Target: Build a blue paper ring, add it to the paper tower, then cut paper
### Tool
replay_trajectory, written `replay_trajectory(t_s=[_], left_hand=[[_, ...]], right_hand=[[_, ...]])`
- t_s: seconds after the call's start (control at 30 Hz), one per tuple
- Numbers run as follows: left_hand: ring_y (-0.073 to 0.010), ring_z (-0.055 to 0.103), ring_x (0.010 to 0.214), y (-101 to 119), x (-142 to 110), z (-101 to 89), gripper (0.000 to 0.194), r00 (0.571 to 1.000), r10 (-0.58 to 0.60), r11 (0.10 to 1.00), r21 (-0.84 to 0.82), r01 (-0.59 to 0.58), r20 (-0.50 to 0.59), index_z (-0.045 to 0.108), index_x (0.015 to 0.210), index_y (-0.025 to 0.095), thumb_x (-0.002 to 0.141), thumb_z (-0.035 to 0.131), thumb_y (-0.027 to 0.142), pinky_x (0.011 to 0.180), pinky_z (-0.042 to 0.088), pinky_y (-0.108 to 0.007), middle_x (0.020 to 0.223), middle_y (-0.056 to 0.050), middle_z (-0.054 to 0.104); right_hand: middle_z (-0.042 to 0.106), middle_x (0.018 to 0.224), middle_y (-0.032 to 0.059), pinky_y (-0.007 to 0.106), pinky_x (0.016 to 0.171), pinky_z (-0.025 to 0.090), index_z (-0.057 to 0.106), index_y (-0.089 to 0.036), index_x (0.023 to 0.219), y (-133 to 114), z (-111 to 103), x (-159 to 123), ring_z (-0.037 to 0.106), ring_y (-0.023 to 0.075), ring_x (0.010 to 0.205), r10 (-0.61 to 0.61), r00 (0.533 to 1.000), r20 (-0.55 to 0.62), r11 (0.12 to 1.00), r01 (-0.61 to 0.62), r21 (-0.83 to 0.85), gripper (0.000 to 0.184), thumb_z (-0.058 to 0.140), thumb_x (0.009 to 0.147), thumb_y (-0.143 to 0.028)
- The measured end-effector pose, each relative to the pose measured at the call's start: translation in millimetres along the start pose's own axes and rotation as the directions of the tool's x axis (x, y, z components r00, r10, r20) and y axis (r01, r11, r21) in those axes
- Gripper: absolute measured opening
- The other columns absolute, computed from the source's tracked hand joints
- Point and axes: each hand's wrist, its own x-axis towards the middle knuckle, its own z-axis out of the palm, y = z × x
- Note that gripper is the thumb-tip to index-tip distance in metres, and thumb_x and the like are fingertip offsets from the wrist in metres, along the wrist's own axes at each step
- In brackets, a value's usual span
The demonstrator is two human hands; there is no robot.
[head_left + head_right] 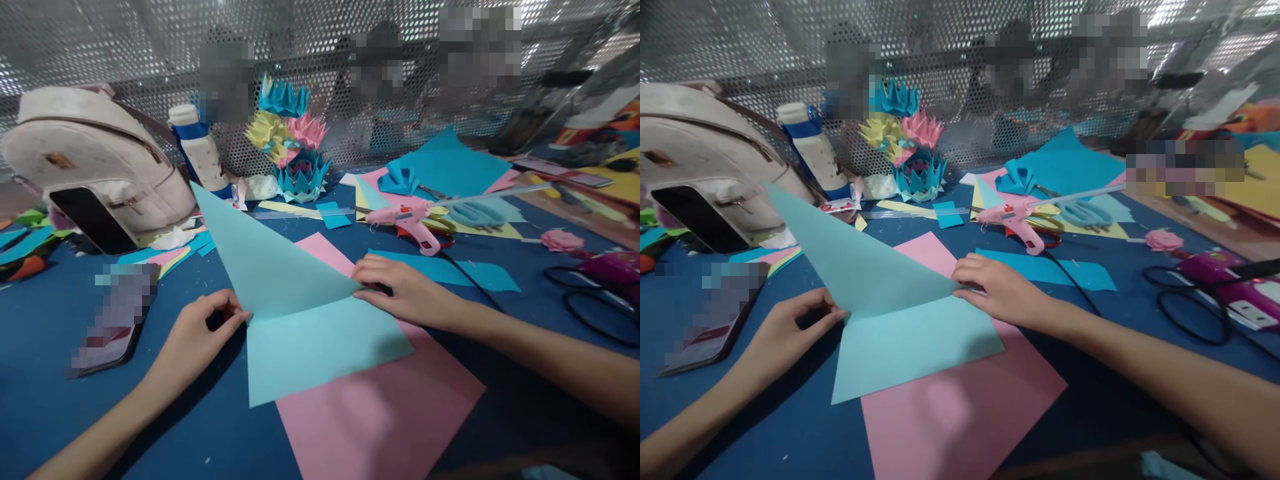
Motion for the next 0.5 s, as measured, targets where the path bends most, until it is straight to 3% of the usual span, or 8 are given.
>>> replay_trajectory(t_s=[0.23, 0.5], left_hand=[[-0.0185, 0.056, 0.071, -4.5, 0.4, 3.1, 0.019, 0.998, 0.057, 0.997, 0.046, -0.056, -0.018, 0.061, 0.074, 0.021, 0.085, 0.060, 0.037, 0.066, 0.040, -0.030, 0.071, 0.001, 0.062], [-0.0187, 0.060, 0.068, -9.4, -2.5, 5.2, 0.011, 0.944, 0.325, 0.939, 0.144, -0.314, -0.064, 0.070, 0.083, 0.023, 0.088, 0.060, 0.027, 0.068, 0.042, -0.031, 0.073, 0.001, 0.068]], right_hand=[[0.062, 0.090, 0.0061, 0.032, 0.076, 0.041, 0.061, -0.019, 0.088, 2.5, 1.0, 0.8, 0.055, 0.0203, 0.088, 0.004, 1.000, 0.015, 1.000, -0.004, 0.004, 0.018, 0.052, 0.097, -0.030], [0.065, 0.092, 0.0079, 0.036, 0.084, 0.043, 0.064, -0.020, 0.089, 4.3, 0.3, 2.0, 0.057, 0.0217, 0.088, -0.003, 0.999, 0.043, 1.000, 0.002, 0.025, 0.022, 0.049, 0.098, -0.034]])
